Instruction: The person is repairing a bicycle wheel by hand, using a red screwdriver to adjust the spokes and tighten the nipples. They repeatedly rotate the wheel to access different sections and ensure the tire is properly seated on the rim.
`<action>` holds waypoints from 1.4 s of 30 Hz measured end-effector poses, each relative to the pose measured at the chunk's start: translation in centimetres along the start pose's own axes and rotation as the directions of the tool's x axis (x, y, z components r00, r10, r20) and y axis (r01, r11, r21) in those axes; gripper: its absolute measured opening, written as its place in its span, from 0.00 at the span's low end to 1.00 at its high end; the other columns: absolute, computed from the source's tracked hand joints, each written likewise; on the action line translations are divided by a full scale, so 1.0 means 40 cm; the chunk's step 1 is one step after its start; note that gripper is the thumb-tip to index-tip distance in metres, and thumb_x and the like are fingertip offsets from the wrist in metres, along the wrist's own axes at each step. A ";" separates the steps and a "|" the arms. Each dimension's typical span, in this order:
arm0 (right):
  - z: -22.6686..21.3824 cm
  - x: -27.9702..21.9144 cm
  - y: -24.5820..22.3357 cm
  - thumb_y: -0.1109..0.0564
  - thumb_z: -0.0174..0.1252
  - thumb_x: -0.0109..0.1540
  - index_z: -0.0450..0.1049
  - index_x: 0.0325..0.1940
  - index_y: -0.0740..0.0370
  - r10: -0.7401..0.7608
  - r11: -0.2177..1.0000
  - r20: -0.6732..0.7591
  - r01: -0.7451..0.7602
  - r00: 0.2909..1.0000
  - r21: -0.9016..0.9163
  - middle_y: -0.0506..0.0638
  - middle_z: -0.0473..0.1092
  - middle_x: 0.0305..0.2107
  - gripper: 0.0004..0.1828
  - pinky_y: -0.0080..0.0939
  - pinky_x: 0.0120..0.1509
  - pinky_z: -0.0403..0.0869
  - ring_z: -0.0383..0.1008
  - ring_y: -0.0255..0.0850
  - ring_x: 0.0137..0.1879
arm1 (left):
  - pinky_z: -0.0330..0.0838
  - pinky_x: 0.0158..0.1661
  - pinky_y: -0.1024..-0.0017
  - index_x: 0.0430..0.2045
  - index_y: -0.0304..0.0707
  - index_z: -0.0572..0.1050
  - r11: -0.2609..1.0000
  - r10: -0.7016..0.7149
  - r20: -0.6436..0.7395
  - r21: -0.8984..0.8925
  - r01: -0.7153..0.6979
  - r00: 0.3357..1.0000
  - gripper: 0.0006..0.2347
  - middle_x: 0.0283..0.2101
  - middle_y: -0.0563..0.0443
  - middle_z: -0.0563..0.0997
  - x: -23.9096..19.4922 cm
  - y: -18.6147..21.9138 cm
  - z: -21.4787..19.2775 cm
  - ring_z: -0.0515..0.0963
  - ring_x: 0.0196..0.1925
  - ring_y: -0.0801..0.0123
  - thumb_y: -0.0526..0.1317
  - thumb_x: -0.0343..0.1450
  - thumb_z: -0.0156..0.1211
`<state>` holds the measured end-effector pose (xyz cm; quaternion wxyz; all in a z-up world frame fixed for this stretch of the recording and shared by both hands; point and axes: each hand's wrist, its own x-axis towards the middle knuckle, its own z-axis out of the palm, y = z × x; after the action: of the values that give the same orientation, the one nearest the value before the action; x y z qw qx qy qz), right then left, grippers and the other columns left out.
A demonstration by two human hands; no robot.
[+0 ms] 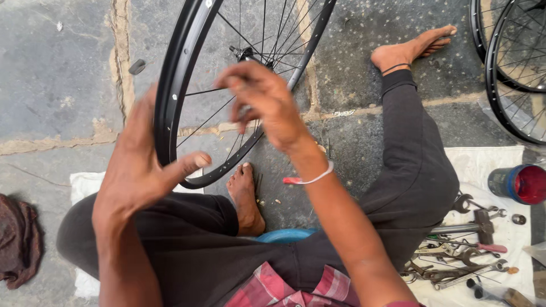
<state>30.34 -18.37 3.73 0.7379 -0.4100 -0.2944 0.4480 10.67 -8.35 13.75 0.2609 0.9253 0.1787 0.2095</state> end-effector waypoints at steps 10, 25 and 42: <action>-0.896 -0.258 0.467 0.61 0.56 0.63 0.77 0.37 0.64 -0.059 0.721 -0.814 -0.539 0.578 -0.435 0.49 0.72 0.22 0.05 0.39 0.25 0.68 0.72 0.38 0.25 | 0.77 0.39 0.69 0.51 0.30 0.74 0.988 0.017 0.002 -0.153 -0.016 1.000 0.18 0.40 0.44 0.81 0.058 -0.046 0.161 0.83 0.39 0.64 0.37 0.70 0.71; -0.835 -0.098 0.547 0.59 0.64 0.56 0.77 0.40 0.70 -0.067 -0.135 -0.482 -0.487 0.874 -0.863 0.67 0.75 0.38 0.12 0.57 0.50 0.76 0.76 0.61 0.47 | 0.59 0.28 0.76 0.42 0.34 0.70 0.835 -0.295 -0.051 -0.500 0.231 0.954 0.13 0.31 0.55 0.69 0.148 0.210 0.209 0.64 0.25 0.80 0.33 0.70 0.71; -0.808 -0.061 0.541 0.59 0.60 0.56 0.81 0.42 0.62 -0.103 -0.241 -0.265 -0.283 0.959 -0.928 0.69 0.76 0.33 0.12 0.61 0.45 0.77 0.77 0.67 0.41 | 0.67 0.28 0.70 0.50 0.34 0.69 0.728 -0.280 0.055 -0.638 0.249 0.958 0.21 0.30 0.50 0.72 0.113 0.227 0.241 0.72 0.29 0.71 0.36 0.65 0.70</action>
<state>46.14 -25.91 -31.07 0.1266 -0.9032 -0.4078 0.0441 21.16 -17.56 12.69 0.5829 0.7409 0.2325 0.2393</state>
